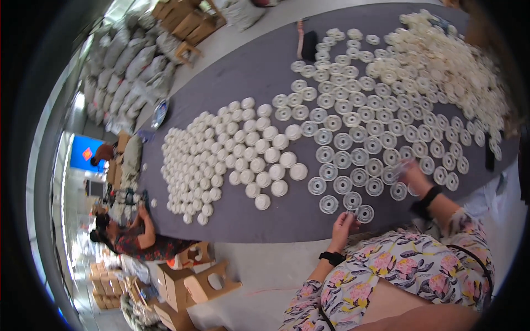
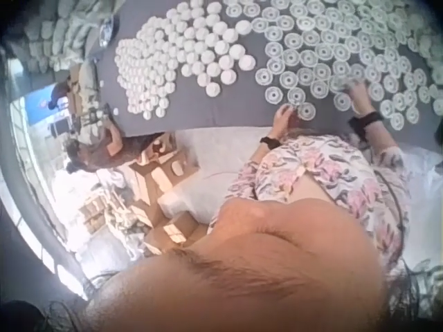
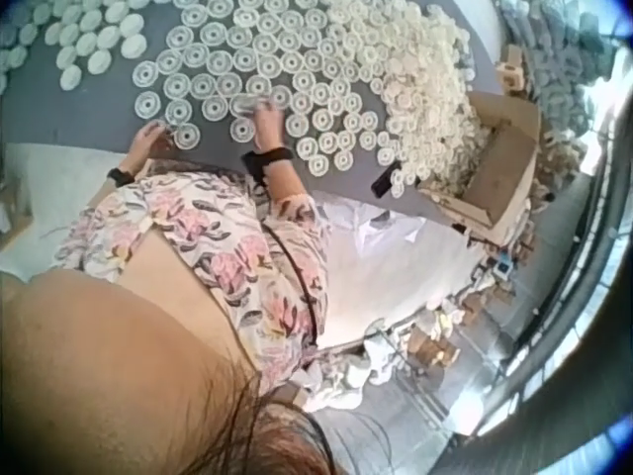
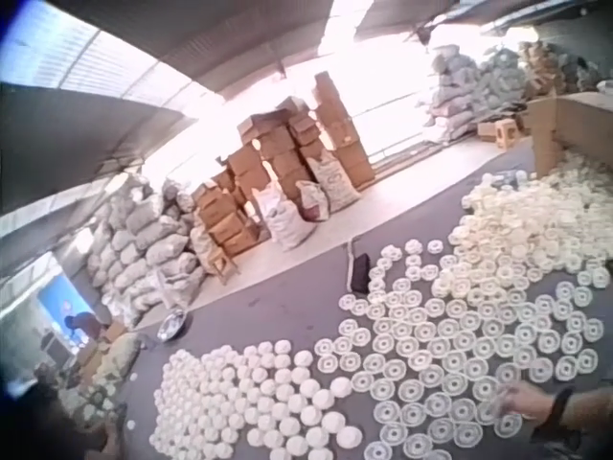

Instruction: The recorder is assembling small plastic wheel-like components and springs on a large work table in a factory or warehouse setting.

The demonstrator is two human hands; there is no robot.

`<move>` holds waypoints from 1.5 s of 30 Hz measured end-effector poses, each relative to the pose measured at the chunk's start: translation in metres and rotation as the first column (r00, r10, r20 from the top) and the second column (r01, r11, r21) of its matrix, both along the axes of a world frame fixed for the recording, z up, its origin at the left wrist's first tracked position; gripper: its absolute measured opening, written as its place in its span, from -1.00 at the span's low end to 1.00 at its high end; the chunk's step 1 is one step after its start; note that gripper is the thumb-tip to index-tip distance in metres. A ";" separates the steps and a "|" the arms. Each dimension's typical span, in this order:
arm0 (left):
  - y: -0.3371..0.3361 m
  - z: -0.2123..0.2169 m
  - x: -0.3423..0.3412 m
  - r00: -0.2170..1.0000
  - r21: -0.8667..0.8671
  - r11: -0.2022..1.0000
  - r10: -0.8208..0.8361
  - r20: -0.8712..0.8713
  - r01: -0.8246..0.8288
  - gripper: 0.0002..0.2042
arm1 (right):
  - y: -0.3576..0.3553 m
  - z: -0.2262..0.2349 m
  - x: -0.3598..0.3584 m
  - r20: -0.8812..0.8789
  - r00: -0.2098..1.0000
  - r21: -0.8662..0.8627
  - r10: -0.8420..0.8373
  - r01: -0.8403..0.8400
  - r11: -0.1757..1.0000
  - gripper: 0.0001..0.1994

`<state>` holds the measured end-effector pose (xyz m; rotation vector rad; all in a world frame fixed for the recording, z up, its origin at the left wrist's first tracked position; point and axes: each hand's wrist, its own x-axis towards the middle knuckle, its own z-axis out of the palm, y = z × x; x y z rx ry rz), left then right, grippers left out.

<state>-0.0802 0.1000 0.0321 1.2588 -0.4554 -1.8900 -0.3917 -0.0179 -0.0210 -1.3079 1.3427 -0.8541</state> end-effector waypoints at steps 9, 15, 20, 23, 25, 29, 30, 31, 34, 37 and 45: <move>-0.072 -0.013 0.035 0.790 -0.278 0.952 0.069 0.609 0.132 -0.72 | 0.060 0.059 0.137 0.494 0.782 0.625 -0.380 -0.016 0.781 -0.84; -0.190 -0.017 0.056 0.846 -0.432 0.902 0.241 0.475 -0.014 -0.54 | 0.043 0.043 0.110 0.397 0.831 0.608 -0.390 0.081 0.790 -0.85; -0.301 -0.053 0.089 0.766 -0.439 0.898 0.275 0.580 0.010 -0.52 | 0.028 0.050 0.082 0.353 0.821 0.595 -0.449 0.174 0.785 -0.86; -0.359 -0.068 0.124 0.320 -0.426 0.874 0.344 0.883 0.234 -0.44 | 0.024 0.057 0.065 0.370 0.810 0.570 -0.455 0.189 0.799 -0.86; -0.380 -0.070 0.117 0.106 -0.305 0.898 0.286 0.952 0.318 -0.41 | 0.024 0.060 0.048 0.309 0.834 0.550 -0.458 0.236 0.801 -0.86; -0.390 -0.060 0.090 -0.273 -0.063 0.958 0.142 0.952 0.279 -0.36 | 0.027 0.057 0.029 0.280 0.801 0.546 -0.530 0.321 0.774 -0.87; -0.384 -0.052 0.099 -0.182 -0.161 0.949 0.215 0.960 0.273 -0.37 | 0.022 0.062 0.030 0.289 0.806 0.547 -0.516 0.302 0.780 -0.86; -0.384 -0.049 0.086 -0.025 -0.252 0.920 0.271 0.962 0.302 -0.42 | 0.014 0.064 0.030 0.270 0.793 0.555 -0.546 0.335 0.761 -0.86; -0.338 -0.022 0.033 0.687 -0.279 0.876 -0.080 0.722 0.394 -0.49 | -0.014 0.053 0.046 0.288 0.802 0.627 -0.524 0.256 0.736 -0.81; -0.256 0.032 -0.029 0.646 -0.432 0.505 -0.400 0.650 0.747 -0.46 | -0.048 0.066 0.078 0.448 0.762 0.607 -0.468 0.126 0.785 -0.77; -0.210 0.060 -0.007 0.572 -0.362 0.569 -0.245 0.783 0.739 -0.51 | -0.073 0.077 0.115 0.713 0.585 0.635 -0.387 -0.303 0.711 -0.58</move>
